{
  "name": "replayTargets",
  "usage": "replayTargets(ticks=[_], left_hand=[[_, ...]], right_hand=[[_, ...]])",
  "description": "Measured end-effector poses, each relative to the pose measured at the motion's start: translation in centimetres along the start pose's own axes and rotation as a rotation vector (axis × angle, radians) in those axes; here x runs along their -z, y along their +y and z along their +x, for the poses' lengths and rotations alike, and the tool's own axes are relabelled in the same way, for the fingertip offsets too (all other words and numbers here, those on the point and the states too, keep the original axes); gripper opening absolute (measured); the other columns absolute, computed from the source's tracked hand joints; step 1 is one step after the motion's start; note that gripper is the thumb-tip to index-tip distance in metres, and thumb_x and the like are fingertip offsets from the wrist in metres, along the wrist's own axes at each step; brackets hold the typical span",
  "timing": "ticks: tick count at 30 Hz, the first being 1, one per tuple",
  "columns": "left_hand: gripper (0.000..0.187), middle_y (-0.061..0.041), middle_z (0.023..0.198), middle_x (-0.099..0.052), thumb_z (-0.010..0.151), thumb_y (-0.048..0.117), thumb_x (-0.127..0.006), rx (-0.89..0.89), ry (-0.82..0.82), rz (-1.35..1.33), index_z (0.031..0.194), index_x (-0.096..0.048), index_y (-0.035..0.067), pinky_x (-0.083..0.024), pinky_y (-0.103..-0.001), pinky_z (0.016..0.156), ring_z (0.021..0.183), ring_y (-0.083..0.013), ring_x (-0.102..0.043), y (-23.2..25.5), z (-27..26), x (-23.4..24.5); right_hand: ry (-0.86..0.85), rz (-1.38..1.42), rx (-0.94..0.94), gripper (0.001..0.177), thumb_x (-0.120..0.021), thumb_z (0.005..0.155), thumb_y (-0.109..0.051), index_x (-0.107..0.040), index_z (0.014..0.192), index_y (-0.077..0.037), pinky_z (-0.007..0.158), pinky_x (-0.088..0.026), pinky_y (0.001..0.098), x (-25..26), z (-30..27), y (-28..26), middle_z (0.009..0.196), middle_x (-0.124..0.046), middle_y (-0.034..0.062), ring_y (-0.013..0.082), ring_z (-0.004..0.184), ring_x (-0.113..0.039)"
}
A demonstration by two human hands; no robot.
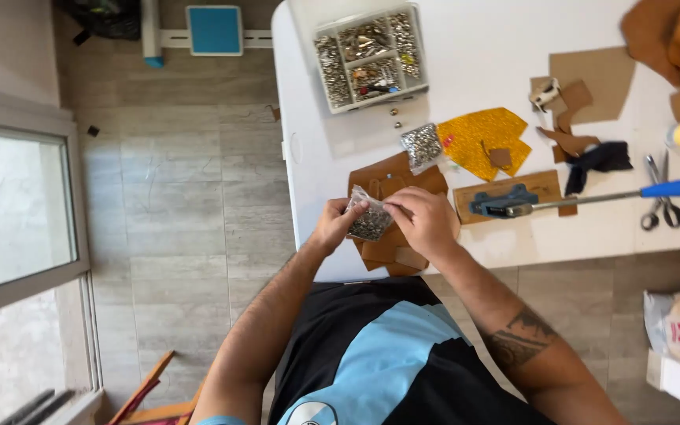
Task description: Attaching metal hardware to leather components using a manual press and organizing small parts.
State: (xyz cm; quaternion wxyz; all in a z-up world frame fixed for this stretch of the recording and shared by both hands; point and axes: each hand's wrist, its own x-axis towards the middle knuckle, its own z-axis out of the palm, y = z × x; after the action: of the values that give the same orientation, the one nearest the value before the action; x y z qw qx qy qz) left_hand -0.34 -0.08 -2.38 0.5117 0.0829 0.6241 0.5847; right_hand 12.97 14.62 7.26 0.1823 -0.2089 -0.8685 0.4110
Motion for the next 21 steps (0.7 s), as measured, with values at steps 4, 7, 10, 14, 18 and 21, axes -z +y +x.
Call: replayTargets(ticks=[4,7,10,14,18,21], left_hand=[[0.052,-0.02,0.101,-0.076,0.083,0.047,-0.087,0.011,0.026,0.219,0.113,-0.078,0.005,-0.057,-0.043,0.085,0.097,-0.028,-0.071,-2.6,2.3,1.9],[0.059,-0.023,0.122,-0.07,0.084,0.036,-0.085,-0.091,0.233,0.425,0.13,-0.067,0.003,-0.056,-0.05,0.098,0.119,-0.0397,-0.067,-1.6,1.3,3.1],[0.046,-0.015,0.112,-0.069,0.089,0.037,-0.083,-0.132,0.344,0.472,0.122,-0.071,0.007,-0.06,-0.04,0.087,0.105,-0.0314,-0.07,-5.3,1.3,2.8],[0.038,-0.009,0.104,-0.076,0.093,0.04,-0.08,0.003,0.126,0.383,0.117,-0.075,0.011,-0.062,-0.037,0.083,0.1,-0.0267,-0.074,-5.5,0.8,1.2],[0.018,-0.003,0.085,-0.078,0.083,0.025,-0.084,0.003,0.064,0.487,0.098,-0.081,0.016,-0.061,-0.032,0.072,0.083,-0.0197,-0.076,-7.2,2.3,1.5],[0.011,-0.004,0.081,-0.077,0.082,0.018,-0.084,-0.03,0.034,0.54,0.092,-0.08,0.015,-0.061,-0.033,0.071,0.08,-0.0216,-0.075,-8.1,2.9,1.7]], right_hand=[[0.09,0.202,-0.348,0.003,-0.081,0.087,-0.012,-0.081,0.091,-0.012,0.063,-0.059,0.0306,-3.8,-1.6,2.0,0.079,-0.076,0.0063,0.0207,0.075,-0.074],[0.232,0.475,-0.62,0.007,-0.079,0.089,-0.012,-0.081,0.095,-0.009,0.064,-0.057,0.0278,-8.3,-3.4,4.1,0.078,-0.073,0.0053,0.0112,0.076,-0.065],[0.341,0.667,-0.819,0.013,-0.077,0.091,-0.009,-0.078,0.102,-0.002,0.064,-0.059,0.028,-13.4,-5.4,8.0,0.085,-0.071,0.0084,0.0142,0.075,-0.066],[0.394,0.859,-0.956,0.015,-0.073,0.093,-0.007,-0.073,0.106,0.0,0.067,-0.063,0.0273,-14.6,-6.5,8.4,0.088,-0.071,0.0085,0.0149,0.073,-0.07],[0.306,0.819,-0.937,0.013,-0.075,0.092,-0.007,-0.075,0.102,0.001,0.065,-0.063,0.0288,-13.7,-7.1,7.5,0.083,-0.072,0.0098,0.016,0.072,-0.072],[0.26,0.712,-0.92,0.009,-0.076,0.09,-0.006,-0.076,0.097,0.0,0.062,-0.061,0.0288,-13.9,-7.3,8.2,0.079,-0.072,0.0105,0.0167,0.07,-0.071]])
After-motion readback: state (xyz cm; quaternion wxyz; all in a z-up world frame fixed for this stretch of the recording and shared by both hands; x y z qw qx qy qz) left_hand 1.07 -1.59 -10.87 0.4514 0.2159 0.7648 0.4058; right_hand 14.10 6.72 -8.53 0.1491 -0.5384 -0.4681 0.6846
